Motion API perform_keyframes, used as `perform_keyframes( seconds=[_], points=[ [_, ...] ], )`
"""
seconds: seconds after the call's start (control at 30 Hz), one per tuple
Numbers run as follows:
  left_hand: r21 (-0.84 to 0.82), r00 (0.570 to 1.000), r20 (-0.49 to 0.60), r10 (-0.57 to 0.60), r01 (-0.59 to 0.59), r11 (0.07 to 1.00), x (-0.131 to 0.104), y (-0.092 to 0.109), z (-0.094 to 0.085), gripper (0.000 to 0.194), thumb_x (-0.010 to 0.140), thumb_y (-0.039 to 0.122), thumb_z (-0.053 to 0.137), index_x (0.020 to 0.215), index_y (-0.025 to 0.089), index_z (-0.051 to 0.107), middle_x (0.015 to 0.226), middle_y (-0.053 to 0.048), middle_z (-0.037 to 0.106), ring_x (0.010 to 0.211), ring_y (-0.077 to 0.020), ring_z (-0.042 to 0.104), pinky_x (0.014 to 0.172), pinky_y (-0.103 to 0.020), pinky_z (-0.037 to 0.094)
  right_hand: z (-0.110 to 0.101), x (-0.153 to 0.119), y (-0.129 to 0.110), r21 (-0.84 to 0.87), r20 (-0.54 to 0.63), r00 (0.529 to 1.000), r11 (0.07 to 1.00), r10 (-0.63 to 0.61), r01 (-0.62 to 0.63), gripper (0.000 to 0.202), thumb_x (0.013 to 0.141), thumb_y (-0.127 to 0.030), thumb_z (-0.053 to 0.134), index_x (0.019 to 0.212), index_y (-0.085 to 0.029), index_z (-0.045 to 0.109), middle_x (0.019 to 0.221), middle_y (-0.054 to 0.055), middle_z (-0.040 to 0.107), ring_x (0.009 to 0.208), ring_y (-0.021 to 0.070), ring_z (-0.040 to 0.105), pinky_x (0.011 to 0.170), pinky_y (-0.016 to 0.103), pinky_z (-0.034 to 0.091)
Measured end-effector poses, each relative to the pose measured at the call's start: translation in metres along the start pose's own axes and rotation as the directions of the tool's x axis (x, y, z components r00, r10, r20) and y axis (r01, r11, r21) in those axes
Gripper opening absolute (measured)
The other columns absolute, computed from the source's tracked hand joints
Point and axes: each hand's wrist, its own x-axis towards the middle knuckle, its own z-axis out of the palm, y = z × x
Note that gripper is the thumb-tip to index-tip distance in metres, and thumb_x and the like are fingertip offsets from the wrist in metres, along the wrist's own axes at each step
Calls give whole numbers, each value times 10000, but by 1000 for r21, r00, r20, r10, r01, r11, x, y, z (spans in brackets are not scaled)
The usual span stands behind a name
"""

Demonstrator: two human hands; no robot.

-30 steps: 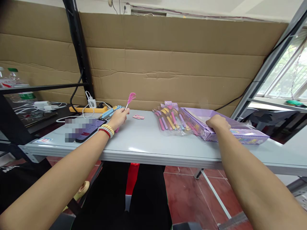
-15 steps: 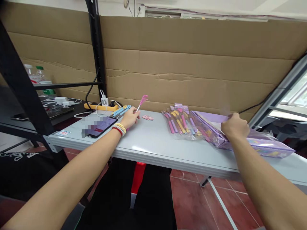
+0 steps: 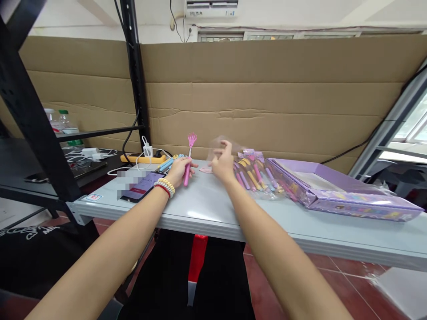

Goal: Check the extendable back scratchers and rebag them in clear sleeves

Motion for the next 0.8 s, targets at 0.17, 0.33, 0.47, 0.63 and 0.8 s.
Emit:
perform_keyframes(
  seconds=[0.17, 0.33, 0.47, 0.63, 0.8],
  points=[
    [-83, 997, 63, -45, 50, 995, -1, 2, 0, 136, 828, 286, 573, 758, 170, 553, 768, -34, 618, 635, -109, 556, 538, -210, 442, 15, -23, 10, 146, 237, 971, 989, -10, -25, 667, 685, -222, 500, 1321, -249, 302, 1058, 76, 616, 572, 122, 590, 498, 254, 458],
    [-257, 943, 327, -64, 154, 954, -6, 4, -1, 207, 821, 365, 595, 754, 173, 557, 816, -49, 618, 754, -164, 618, 677, -307, 515, -1, -24, 12, 176, 306, 946, 983, -107, 55, 555, 592, -165, 494, 1145, -214, 494, 1228, 101, 574, 593, 105, 574, 535, 267, 480],
    [-297, 958, 282, 56, 32, 954, -4, 3, -1, 222, 803, 374, 627, 741, 168, 573, 857, -52, 641, 832, -182, 627, 731, -328, 517, 0, -20, 15, 223, 475, 877, 974, -72, -41, 494, 525, -150, 484, 1009, -189, 571, 1136, 81, 615, 592, 109, 550, 514, 264, 463],
    [-314, 967, 236, 96, -17, 949, -1, 1, -2, 197, 809, 335, 637, 762, 143, 628, 890, -69, 655, 830, -168, 616, 735, -324, 511, 1, -24, 15, 27, 637, 770, 998, 24, -54, 267, 553, -168, 546, 804, -166, 638, 801, 26, 638, 547, 97, 471, 511, 244, 377],
    [-323, 965, 229, 129, -49, 945, -3, 0, 3, 190, 760, 306, 709, 821, 129, 678, 939, -86, 674, 918, -167, 613, 806, -311, 477, 5, -27, 12, 49, 611, 789, 998, -59, 36, 252, 684, -390, 649, 824, -183, 687, 770, 28, 641, 691, 157, 531, 618, 272, 405]
  ],
)
